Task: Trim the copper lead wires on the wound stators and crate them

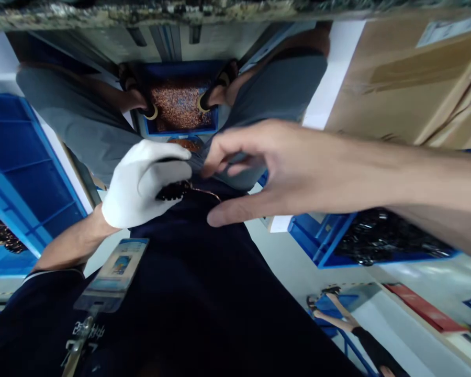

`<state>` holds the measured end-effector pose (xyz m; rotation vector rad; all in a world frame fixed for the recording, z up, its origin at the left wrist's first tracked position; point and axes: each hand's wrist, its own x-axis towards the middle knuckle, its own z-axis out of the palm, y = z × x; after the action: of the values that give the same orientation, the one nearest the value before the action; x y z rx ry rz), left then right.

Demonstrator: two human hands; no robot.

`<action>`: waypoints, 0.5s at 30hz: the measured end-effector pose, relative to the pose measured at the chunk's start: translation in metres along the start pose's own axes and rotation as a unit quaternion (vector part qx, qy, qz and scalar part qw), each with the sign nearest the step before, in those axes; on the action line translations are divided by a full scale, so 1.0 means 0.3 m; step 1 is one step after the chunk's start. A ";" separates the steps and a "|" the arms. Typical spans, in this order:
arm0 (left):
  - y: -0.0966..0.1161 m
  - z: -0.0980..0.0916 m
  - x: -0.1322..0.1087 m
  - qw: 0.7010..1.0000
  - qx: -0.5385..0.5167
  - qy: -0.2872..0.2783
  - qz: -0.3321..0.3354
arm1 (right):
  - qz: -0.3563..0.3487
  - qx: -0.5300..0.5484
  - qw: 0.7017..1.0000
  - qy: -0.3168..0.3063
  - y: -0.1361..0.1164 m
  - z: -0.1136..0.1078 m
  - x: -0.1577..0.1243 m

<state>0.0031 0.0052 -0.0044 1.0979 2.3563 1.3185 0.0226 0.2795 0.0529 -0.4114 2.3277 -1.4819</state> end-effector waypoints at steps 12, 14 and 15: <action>0.031 -0.030 -0.041 0.967 -0.155 -0.089 -0.180 | -0.109 -0.131 0.978 -0.120 0.046 -0.081 0.052; 0.033 -0.025 -0.054 0.991 -0.047 -0.020 -0.121 | -0.090 -0.099 0.984 -0.119 0.038 -0.120 0.064; 0.033 -0.024 -0.055 0.997 0.001 0.002 -0.075 | -0.068 -0.059 0.987 -0.134 0.036 -0.125 0.069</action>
<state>0.0155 -0.0079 0.0051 0.8994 2.3909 1.2665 -0.0131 0.3057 0.0549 -0.7662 2.2136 -1.2611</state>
